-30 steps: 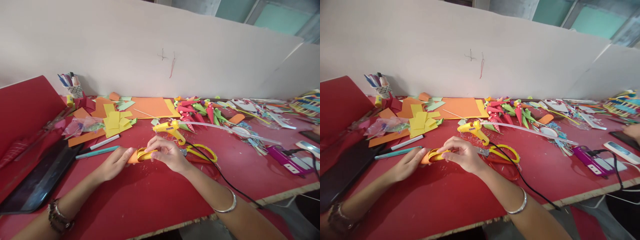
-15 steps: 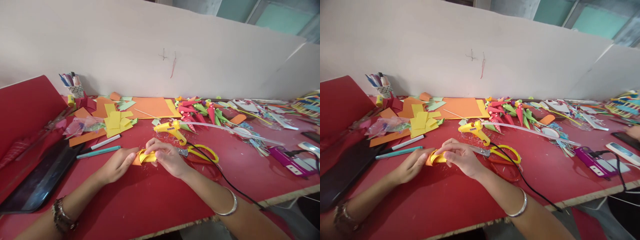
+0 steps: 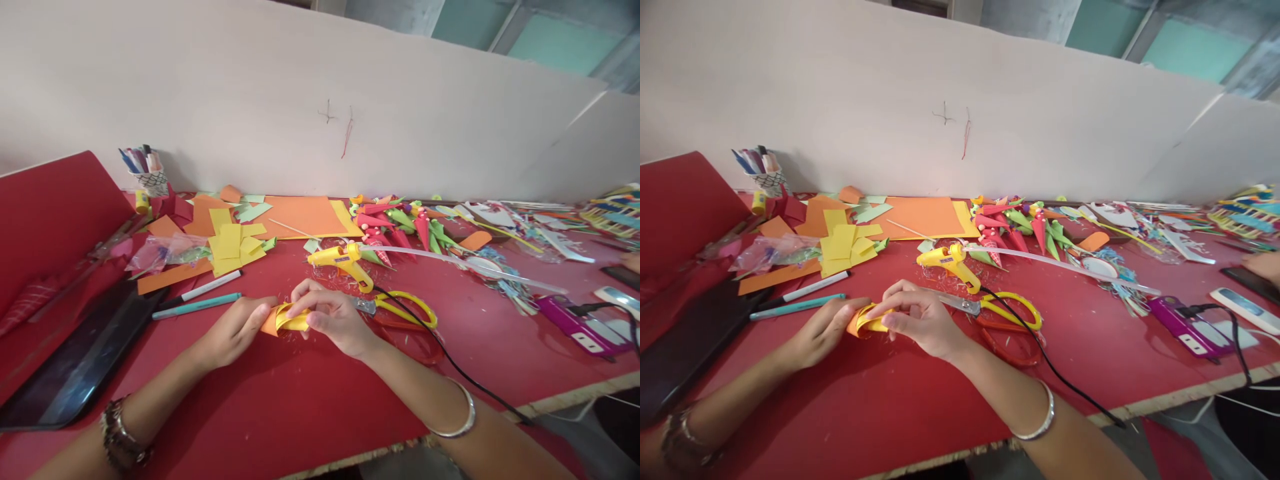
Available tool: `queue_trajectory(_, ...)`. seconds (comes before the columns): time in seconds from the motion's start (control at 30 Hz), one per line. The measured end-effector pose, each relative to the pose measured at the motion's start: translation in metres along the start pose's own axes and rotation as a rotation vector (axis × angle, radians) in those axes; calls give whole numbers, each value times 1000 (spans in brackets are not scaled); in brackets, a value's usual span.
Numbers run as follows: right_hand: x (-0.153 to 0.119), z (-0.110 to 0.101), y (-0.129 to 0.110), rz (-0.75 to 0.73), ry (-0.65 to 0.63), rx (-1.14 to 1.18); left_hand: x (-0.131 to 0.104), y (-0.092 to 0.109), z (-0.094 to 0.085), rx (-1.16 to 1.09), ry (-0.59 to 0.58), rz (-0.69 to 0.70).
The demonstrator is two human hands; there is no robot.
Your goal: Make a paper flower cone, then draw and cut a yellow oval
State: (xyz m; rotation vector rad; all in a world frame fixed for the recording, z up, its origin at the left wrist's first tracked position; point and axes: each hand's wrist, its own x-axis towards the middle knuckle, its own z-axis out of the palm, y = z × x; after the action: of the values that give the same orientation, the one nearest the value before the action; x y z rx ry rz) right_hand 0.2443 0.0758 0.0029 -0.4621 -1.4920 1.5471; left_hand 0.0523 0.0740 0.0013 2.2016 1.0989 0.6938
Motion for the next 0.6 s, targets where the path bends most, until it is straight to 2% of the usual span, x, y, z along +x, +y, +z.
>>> queue_trajectory(0.37, 0, 0, 4, -15, -33, 22, 1, 4, 0, 1, 14, 12)
queue_trajectory(0.6, -1, 1, 7, -7, -38, 48, 2, 2, -1, -18, 18, 93)
